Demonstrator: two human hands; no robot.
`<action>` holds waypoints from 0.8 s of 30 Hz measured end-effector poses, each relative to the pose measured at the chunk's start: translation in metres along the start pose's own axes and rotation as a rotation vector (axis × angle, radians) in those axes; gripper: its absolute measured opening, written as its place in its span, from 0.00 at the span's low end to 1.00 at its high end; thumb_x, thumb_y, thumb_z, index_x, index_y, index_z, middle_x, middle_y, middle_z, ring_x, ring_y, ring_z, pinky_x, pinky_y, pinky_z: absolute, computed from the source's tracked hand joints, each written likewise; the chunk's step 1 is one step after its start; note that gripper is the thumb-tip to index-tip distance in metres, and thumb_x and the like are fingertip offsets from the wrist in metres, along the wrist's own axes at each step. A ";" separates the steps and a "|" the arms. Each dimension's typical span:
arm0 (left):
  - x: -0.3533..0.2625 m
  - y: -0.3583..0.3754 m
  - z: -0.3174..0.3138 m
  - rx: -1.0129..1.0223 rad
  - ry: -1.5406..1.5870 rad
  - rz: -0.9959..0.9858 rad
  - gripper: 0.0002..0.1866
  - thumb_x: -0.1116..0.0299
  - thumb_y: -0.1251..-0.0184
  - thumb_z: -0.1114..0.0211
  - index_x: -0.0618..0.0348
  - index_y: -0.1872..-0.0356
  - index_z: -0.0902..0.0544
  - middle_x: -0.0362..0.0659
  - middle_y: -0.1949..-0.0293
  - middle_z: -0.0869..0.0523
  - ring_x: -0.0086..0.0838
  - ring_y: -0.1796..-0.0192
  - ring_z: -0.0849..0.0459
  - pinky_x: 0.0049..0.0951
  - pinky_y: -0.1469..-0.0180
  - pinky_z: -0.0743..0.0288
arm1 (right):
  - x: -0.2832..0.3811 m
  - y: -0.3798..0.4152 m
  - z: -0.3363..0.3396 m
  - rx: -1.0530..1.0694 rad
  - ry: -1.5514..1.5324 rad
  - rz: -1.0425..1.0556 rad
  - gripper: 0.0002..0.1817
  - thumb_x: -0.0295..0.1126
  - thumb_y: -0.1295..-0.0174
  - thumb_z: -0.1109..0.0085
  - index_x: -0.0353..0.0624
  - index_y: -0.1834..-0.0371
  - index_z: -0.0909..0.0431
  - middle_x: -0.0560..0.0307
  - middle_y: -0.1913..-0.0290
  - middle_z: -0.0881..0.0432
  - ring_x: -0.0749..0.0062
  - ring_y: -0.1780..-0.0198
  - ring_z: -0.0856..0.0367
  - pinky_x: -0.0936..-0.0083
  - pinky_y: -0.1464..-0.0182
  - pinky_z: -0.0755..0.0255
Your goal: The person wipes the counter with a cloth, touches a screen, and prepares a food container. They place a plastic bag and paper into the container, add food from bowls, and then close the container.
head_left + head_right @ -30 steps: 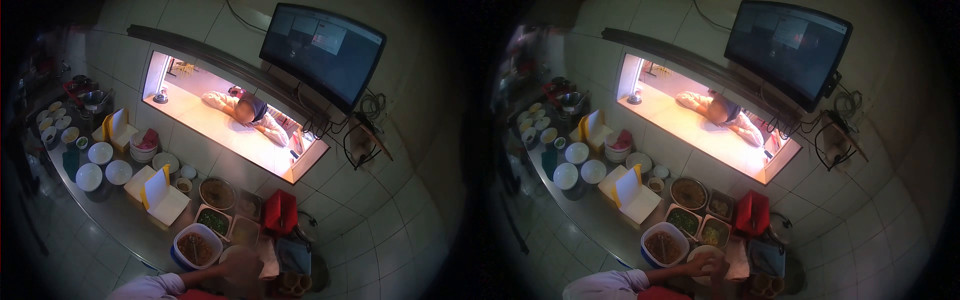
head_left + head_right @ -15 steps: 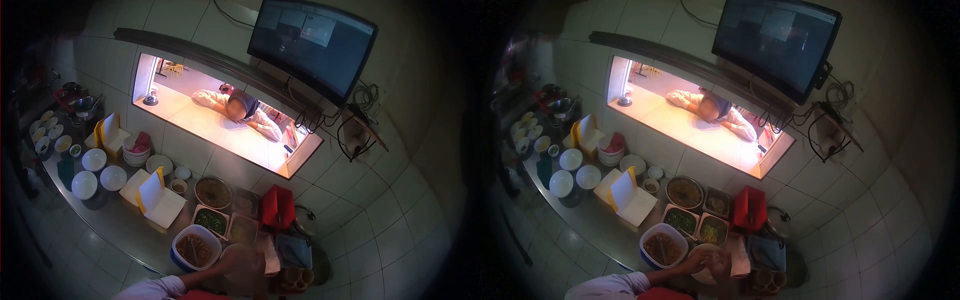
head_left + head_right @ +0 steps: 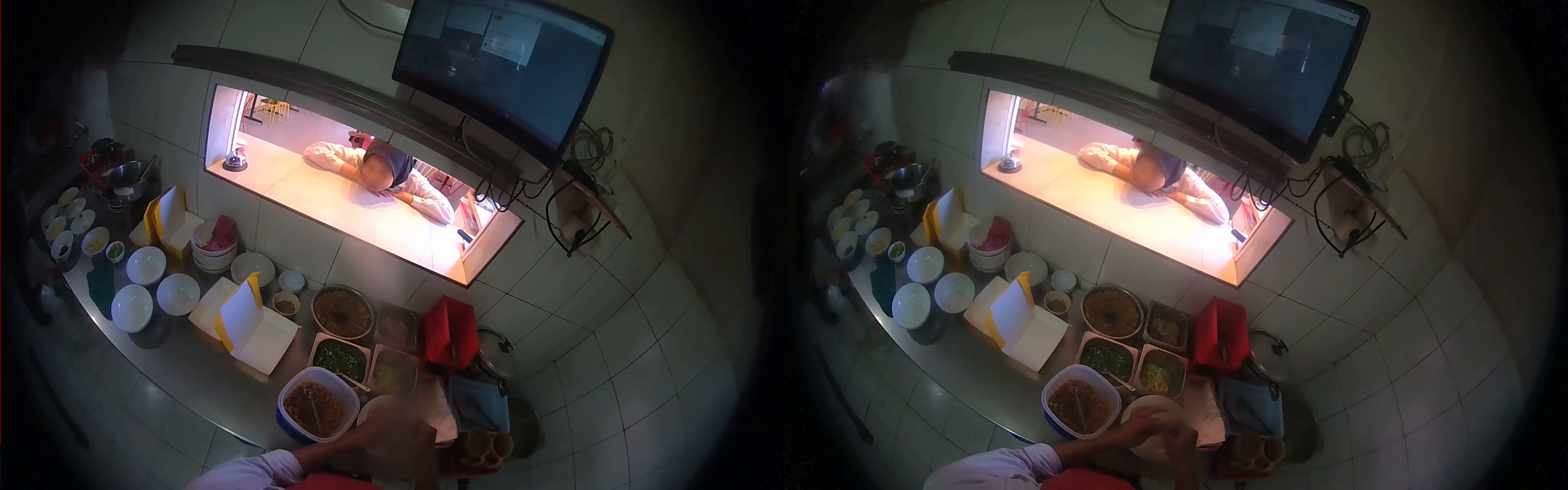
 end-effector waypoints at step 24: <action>-0.019 -0.014 -0.019 0.200 0.121 0.257 0.17 0.66 0.36 0.45 0.52 0.45 0.26 0.51 0.41 0.28 0.46 0.36 0.32 0.53 0.39 0.44 | -0.007 -0.004 0.021 -0.031 -0.085 -0.073 0.10 0.32 0.46 0.32 0.38 0.63 0.17 0.49 0.67 0.14 0.69 0.64 0.15 0.73 0.68 0.22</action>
Point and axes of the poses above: each hand's wrist, its own y-axis away from the middle knuckle, its own z-axis out of the back of the hand, x = y × z, the point moved 8 cm from there along -y, towards the middle knuckle
